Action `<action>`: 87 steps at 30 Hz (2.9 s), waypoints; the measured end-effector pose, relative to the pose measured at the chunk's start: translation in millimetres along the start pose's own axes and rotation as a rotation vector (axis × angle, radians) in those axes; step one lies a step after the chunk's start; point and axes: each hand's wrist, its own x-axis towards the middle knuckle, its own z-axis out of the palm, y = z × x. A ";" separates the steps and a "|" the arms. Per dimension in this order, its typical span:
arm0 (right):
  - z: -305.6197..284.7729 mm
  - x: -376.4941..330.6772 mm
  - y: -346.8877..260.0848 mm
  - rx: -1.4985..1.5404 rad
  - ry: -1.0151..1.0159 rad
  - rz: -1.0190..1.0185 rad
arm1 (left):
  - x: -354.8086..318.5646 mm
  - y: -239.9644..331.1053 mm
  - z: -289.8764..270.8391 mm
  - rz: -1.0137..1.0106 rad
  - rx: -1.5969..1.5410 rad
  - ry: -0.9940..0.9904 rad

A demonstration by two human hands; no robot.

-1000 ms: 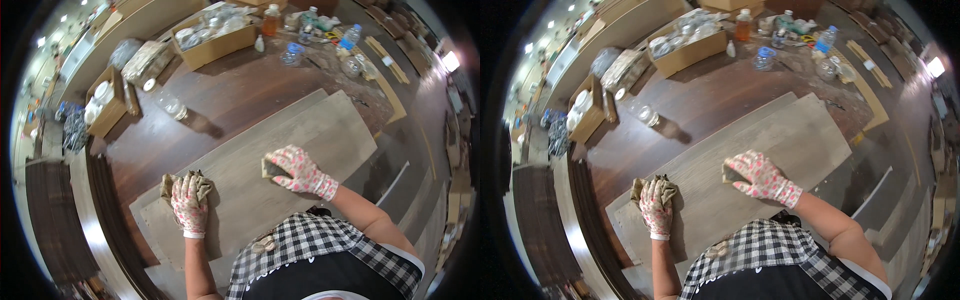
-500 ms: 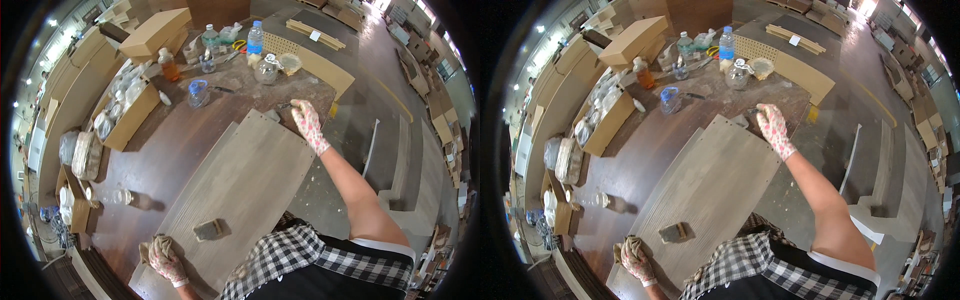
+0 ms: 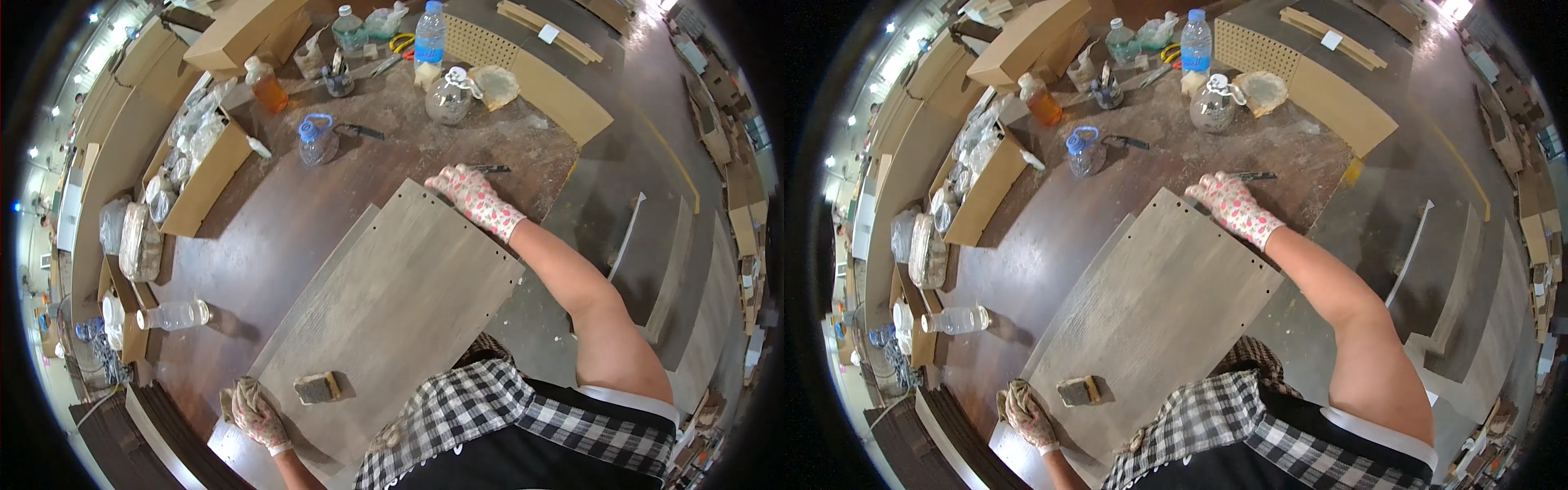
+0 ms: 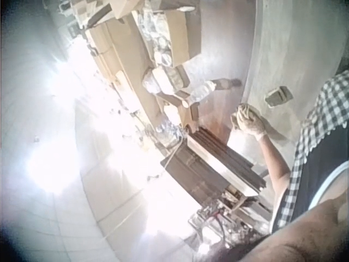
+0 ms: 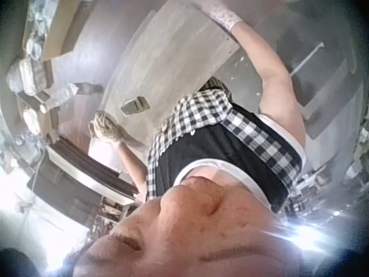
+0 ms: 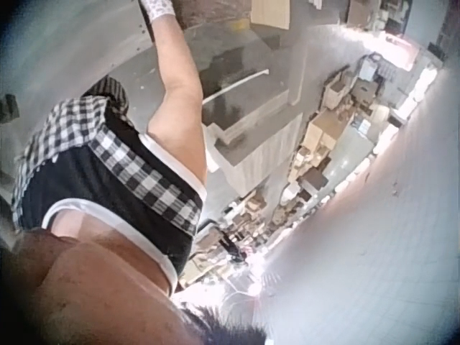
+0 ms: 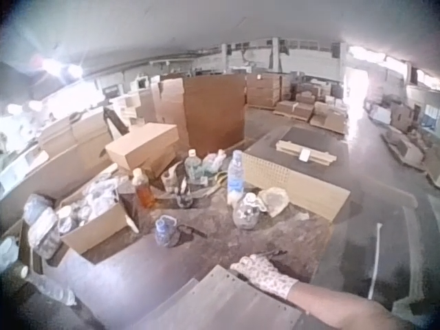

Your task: The person sands and wipes a wooden board using a sanding block and a cloth.

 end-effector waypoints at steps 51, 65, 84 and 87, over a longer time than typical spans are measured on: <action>105.9 -237.9 -548.4 0.286 0.433 -0.857 | -63.7 -259.1 42.6 0.054 -0.338 0.309; 96.4 -230.5 -560.1 0.228 0.433 -0.936 | -59.1 -246.4 42.6 0.056 -0.261 0.266; 45.7 -185.5 -172.7 0.148 1.007 0.328 | -64.6 -243.7 14.3 -0.012 -0.199 0.180; 24.2 -181.9 -111.1 0.244 1.058 0.527 | -67.4 -230.1 9.5 -0.053 -0.156 0.189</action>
